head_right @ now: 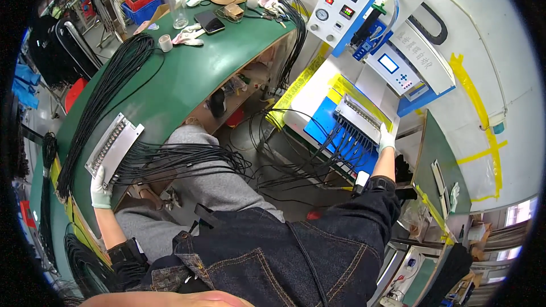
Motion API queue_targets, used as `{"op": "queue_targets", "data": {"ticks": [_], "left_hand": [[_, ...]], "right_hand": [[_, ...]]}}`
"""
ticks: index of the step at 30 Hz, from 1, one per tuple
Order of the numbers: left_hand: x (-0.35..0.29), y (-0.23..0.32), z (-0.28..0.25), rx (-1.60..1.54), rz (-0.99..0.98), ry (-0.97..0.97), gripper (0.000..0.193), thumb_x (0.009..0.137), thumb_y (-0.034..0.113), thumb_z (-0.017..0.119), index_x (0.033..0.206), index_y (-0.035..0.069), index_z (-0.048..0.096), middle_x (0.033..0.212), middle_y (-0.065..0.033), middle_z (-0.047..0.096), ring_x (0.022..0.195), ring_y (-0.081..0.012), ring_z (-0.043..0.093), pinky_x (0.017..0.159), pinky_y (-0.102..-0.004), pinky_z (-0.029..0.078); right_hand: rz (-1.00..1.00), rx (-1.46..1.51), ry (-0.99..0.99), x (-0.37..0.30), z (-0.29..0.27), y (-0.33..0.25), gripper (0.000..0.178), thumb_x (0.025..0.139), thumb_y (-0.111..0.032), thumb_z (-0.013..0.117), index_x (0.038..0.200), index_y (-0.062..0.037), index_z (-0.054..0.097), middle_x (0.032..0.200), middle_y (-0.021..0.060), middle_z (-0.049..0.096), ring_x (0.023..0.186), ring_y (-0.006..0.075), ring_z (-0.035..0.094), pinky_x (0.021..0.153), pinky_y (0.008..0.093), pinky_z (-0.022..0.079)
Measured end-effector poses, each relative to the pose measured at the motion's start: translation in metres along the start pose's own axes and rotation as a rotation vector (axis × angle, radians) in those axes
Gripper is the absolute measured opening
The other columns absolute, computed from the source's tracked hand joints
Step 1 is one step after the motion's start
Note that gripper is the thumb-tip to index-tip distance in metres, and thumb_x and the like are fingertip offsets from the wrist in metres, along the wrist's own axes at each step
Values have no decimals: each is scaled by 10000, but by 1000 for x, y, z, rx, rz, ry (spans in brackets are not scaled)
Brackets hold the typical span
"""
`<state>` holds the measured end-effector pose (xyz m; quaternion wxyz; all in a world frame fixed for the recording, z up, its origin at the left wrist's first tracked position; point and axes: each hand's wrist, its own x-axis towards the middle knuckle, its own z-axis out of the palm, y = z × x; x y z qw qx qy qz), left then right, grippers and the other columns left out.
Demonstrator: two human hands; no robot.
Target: The person gathers a bundle of cables and places them into a metal jig one by one. They then move the loaded jig into a machine, remove it after the cycle, and pull the cables out.
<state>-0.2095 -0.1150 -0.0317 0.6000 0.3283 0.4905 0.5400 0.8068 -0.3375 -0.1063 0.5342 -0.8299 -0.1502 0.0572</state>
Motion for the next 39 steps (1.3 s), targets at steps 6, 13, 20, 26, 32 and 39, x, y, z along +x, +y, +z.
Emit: {"op": "queue_targets", "data": {"ticks": [6,13,20,26,32,39], "left_hand": [[11,-11,3,4,-22,-64,457,915,244,685,1321,104,529,1171,-50,654,958,-194,673,702,-345,585],[-9,6,6,45,1,36,462,930,259,665,1343,107,525,1196,-51,643,1000,-191,661,762,-354,579],[1,-1,4,29,10,-23,417,952,238,632,1336,101,539,1221,-60,635,1042,-198,653,793,-370,582],[-1,1,2,20,9,-4,427,951,230,635,1341,93,530,1219,-62,637,1025,-201,658,774,-368,586],[-7,7,5,48,8,-7,462,942,234,645,1360,101,502,1221,-59,635,1035,-205,653,772,-374,580],[-2,8,3,45,7,-16,466,948,238,632,1379,137,483,1242,-58,619,1063,-212,638,800,-397,571]], "right_hand": [[79,-240,84,-5,-25,-17,713,858,-640,595,1240,-40,649,1138,172,684,1015,297,645,896,402,486],[115,-1173,9,-97,11,-137,738,903,-709,344,1161,-117,701,1222,221,637,1174,353,603,951,464,489],[176,-1137,93,-113,8,-144,718,901,-707,374,1155,-123,704,1208,178,663,1136,341,633,932,463,499],[105,-1065,148,-122,10,-126,691,896,-691,393,1139,-127,709,1184,186,671,1094,348,651,916,461,508],[-108,-716,-177,-76,-63,-54,436,865,-372,615,1223,-129,669,1122,216,679,1117,345,628,960,417,490],[-188,-1170,-388,-127,-88,32,732,835,-238,642,1499,-268,335,1431,205,431,1099,416,608,928,411,518]]}}
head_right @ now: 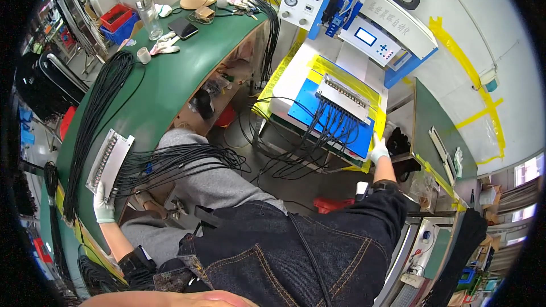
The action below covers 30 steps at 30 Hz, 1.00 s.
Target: The person gathers a bundle of cables and places them into a metal jig one by one. They then move the loaded jig into a machine, remove it after the cycle, and pull the cables out.
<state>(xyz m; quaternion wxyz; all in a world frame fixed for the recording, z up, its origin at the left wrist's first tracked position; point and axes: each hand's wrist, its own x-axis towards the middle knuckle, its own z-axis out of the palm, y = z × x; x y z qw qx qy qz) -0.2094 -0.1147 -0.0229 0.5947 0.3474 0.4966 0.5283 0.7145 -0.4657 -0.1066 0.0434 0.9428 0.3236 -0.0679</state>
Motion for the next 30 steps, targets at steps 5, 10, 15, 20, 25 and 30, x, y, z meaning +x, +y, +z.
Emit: {"op": "queue_targets", "data": {"ticks": [5,10,15,20,25,30], "left_hand": [[-10,5,24,-65,12,4,468,947,211,620,1387,148,475,1239,-54,617,1084,-221,628,815,-422,571],[5,-3,31,-97,45,-62,406,926,149,639,1312,80,531,1198,-88,633,1026,-245,656,754,-441,605],[-8,0,38,-134,48,66,363,902,157,664,1241,62,577,1097,-86,672,920,-238,683,694,-416,615],[-17,0,39,96,60,132,445,867,217,723,1255,67,565,1058,-65,676,827,-183,671,613,-340,591],[-30,-14,35,456,259,256,669,778,315,788,1308,38,490,1017,-135,683,846,-274,679,711,-393,574],[-51,1,40,1068,266,332,869,679,443,819,1320,-7,441,1013,-263,658,946,-424,647,843,-449,516]], "right_hand": [[180,196,92,-19,-13,-17,729,790,-245,715,1450,-179,412,1373,178,507,1153,383,569,990,416,468],[26,208,-2,-3,-26,7,457,902,-205,592,1345,-107,530,1208,175,647,1044,321,643,919,402,507],[28,204,720,47,-117,-31,439,845,-177,706,1250,-32,619,1108,108,705,972,234,668,870,354,523],[-586,903,409,64,-186,-256,341,888,-175,682,1199,-37,652,1030,83,705,901,203,672,817,327,536],[-947,1202,-504,-56,-187,-512,316,951,-173,613,1218,-5,623,996,106,693,755,155,669,643,273,552],[-865,825,-908,-159,-149,-685,239,961,-227,593,1116,-47,626,827,103,662,627,140,621,481,255,472]]}}
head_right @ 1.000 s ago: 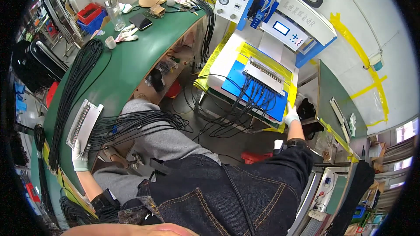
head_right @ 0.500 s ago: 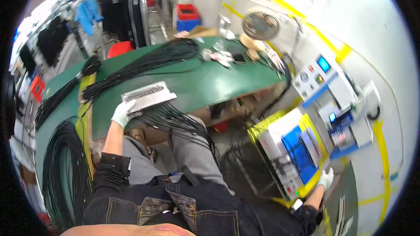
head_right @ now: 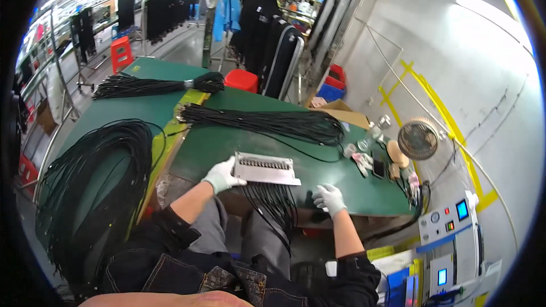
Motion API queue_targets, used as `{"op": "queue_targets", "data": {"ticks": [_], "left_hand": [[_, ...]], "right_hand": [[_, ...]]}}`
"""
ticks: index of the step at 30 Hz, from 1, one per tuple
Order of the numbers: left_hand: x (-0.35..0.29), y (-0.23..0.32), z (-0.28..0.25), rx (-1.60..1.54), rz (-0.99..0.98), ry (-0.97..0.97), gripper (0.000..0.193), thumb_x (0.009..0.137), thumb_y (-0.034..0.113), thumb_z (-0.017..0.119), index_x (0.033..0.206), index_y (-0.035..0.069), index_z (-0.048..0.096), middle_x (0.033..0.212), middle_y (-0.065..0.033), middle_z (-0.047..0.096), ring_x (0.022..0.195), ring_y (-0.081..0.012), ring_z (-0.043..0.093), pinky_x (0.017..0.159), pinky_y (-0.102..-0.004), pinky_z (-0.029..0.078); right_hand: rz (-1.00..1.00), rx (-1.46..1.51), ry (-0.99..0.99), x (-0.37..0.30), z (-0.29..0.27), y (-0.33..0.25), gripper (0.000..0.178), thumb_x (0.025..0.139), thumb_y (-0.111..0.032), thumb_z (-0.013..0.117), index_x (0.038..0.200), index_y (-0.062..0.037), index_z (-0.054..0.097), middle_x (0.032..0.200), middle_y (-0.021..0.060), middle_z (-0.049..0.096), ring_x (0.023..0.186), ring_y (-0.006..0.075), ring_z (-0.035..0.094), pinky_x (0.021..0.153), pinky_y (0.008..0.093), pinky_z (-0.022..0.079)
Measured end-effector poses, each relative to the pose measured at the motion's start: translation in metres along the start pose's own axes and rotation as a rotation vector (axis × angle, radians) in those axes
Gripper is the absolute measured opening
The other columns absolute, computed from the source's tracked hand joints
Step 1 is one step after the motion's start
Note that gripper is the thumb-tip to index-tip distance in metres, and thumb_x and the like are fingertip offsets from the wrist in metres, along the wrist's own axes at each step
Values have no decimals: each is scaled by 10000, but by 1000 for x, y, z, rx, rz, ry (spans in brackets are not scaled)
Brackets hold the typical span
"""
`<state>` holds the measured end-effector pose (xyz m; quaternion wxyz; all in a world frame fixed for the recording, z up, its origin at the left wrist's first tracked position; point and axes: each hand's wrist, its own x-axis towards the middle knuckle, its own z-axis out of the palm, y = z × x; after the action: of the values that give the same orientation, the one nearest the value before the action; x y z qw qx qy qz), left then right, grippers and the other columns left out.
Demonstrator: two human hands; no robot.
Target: The person gathers a bundle of cables and places them into a metal jig one by one. They then move the loaded jig into a machine, remove it after the cycle, and pull the cables out.
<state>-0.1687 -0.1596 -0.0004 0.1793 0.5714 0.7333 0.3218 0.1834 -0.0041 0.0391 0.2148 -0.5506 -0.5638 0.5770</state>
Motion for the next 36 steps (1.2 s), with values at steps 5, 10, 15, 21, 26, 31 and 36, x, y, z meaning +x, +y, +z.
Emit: {"op": "queue_targets", "data": {"ticks": [5,10,15,21,26,31,36], "left_hand": [[-3,11,5,67,29,-18,846,684,500,799,1254,-28,464,996,-242,671,951,-410,654,816,-460,527],[-10,7,2,75,-54,-61,776,694,493,795,1211,0,491,956,-216,684,915,-388,671,799,-465,534],[-8,10,-3,49,-60,-82,795,697,492,793,1246,6,486,1035,-207,672,953,-376,664,803,-467,532],[-17,-2,-9,-264,42,-52,979,732,472,784,1451,-5,321,1348,-211,508,1241,-353,519,980,-423,466],[-9,-8,-6,-1260,275,101,941,854,265,723,1556,50,134,1572,-146,281,1343,-232,427,1076,-310,380],[-22,-26,-73,-1909,23,525,528,960,190,610,1426,11,439,1315,-84,562,1049,-162,594,926,-302,491],[-42,-78,-69,-1208,-152,934,515,886,214,706,1327,-6,557,1265,-84,619,1165,-229,568,1014,-325,433]], "right_hand": [[483,396,-633,119,16,13,203,956,-299,606,963,-97,625,681,46,590,485,97,500,397,233,354],[264,-229,-229,63,53,-27,279,927,-363,646,791,-128,582,579,-19,491,410,72,389,373,226,281],[89,-258,33,37,63,-24,311,911,-359,673,730,-128,570,557,-32,470,406,66,386,366,226,285],[-302,-49,89,-12,76,-85,272,900,-325,697,893,-63,621,638,7,544,457,89,474,397,243,359],[-514,251,-385,-101,135,-131,416,916,-326,681,1132,19,596,897,138,668,745,201,670,612,310,535],[-26,15,-673,-53,40,-30,593,907,-396,678,1279,37,519,1136,191,644,958,271,668,801,392,551],[440,-225,-190,-36,11,68,703,882,-415,700,1381,19,462,1230,150,619,1038,284,635,930,451,490]]}}
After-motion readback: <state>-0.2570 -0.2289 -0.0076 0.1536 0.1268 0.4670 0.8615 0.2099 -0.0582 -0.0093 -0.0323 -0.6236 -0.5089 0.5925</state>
